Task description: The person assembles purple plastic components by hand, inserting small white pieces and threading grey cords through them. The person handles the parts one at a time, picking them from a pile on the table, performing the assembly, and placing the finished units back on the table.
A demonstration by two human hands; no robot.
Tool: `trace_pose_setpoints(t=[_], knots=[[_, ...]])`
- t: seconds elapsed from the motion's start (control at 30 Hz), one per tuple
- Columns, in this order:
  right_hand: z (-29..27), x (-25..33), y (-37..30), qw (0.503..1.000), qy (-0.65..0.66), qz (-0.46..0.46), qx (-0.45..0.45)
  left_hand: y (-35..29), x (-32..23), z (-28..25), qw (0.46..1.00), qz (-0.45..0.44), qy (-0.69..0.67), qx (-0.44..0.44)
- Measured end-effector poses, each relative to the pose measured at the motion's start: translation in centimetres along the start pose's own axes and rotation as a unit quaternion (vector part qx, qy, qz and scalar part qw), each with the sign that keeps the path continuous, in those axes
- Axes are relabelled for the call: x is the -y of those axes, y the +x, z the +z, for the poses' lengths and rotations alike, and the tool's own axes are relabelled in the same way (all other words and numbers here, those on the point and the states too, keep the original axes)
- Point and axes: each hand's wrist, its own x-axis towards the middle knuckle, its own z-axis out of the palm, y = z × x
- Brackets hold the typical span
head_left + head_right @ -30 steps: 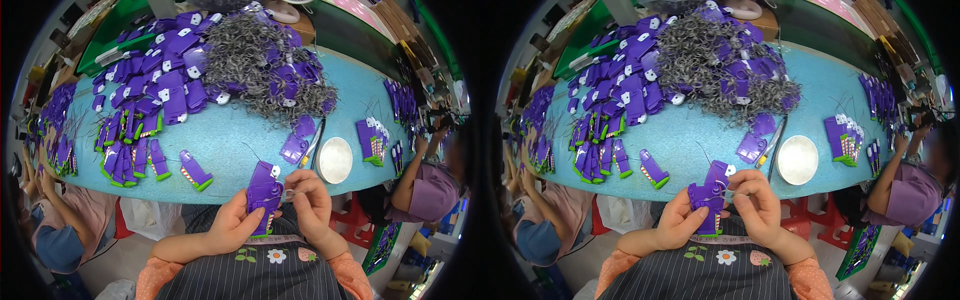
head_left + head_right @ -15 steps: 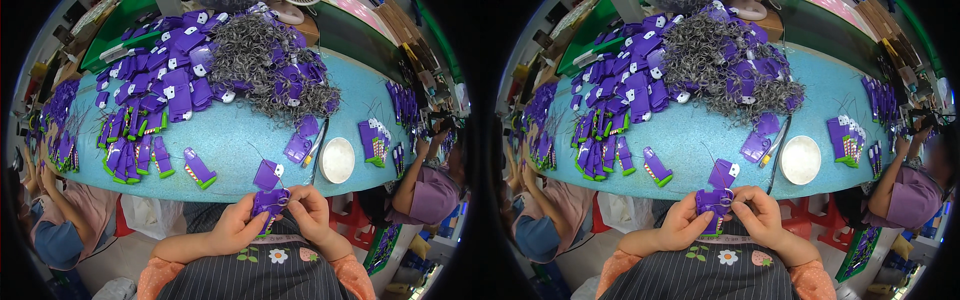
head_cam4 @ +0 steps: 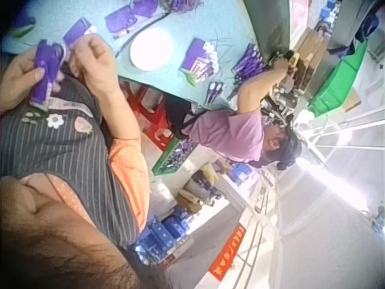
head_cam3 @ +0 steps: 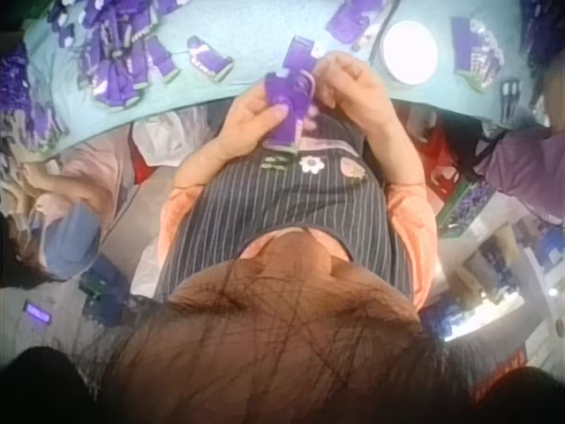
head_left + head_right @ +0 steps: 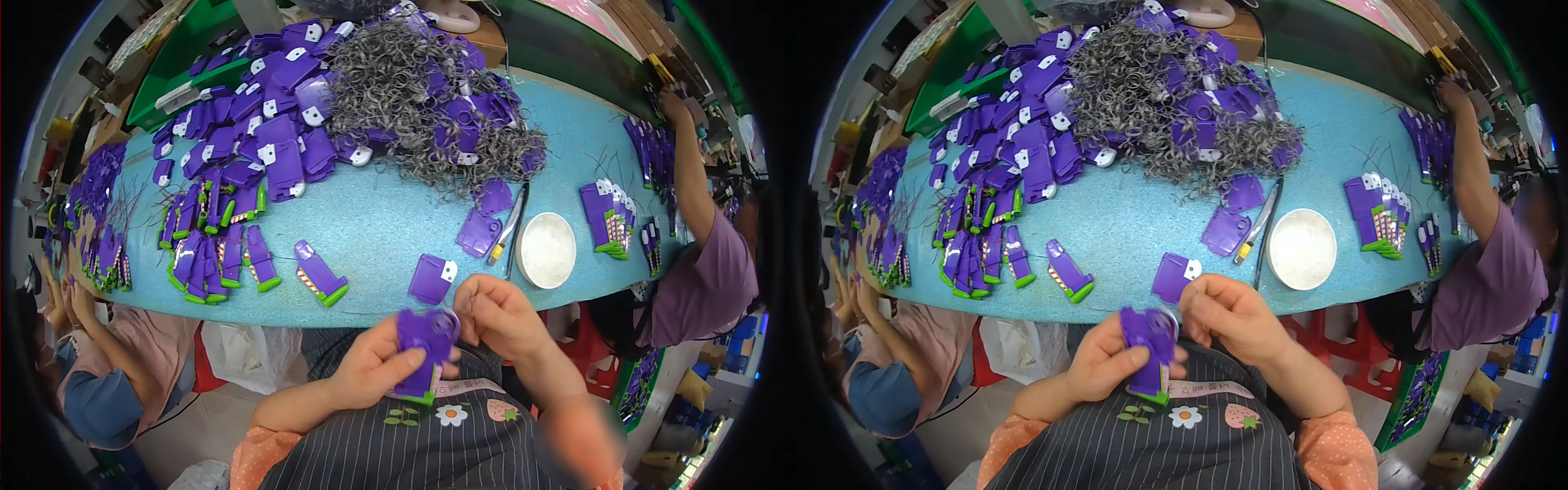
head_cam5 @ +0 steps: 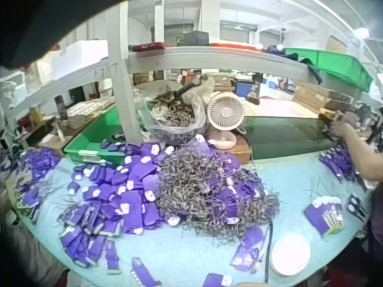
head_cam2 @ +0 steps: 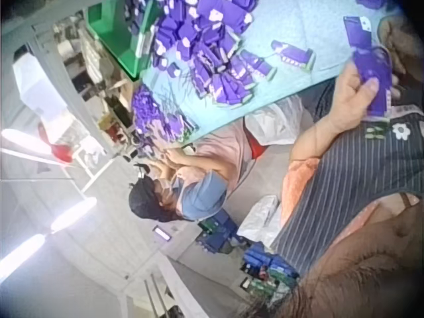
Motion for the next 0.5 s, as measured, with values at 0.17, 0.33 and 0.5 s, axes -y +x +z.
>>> trace_pose_setpoints(t=[0.17,0.33,0.5], knots=[[3.6,-1.5,0.9,0.905,-0.373,-0.194,-0.072,0.0,1.7,-0.2,0.953,0.155,0.193,-0.175],[4.3,-2.1,1.3,0.883,-0.402,-0.205,-0.127,0.2,2.8,-1.5,0.853,0.246,0.417,-0.193],[4.3,-3.4,2.1,0.893,-0.366,-0.223,-0.138,0.4,3.0,-1.0,0.931,0.216,0.225,-0.188]])
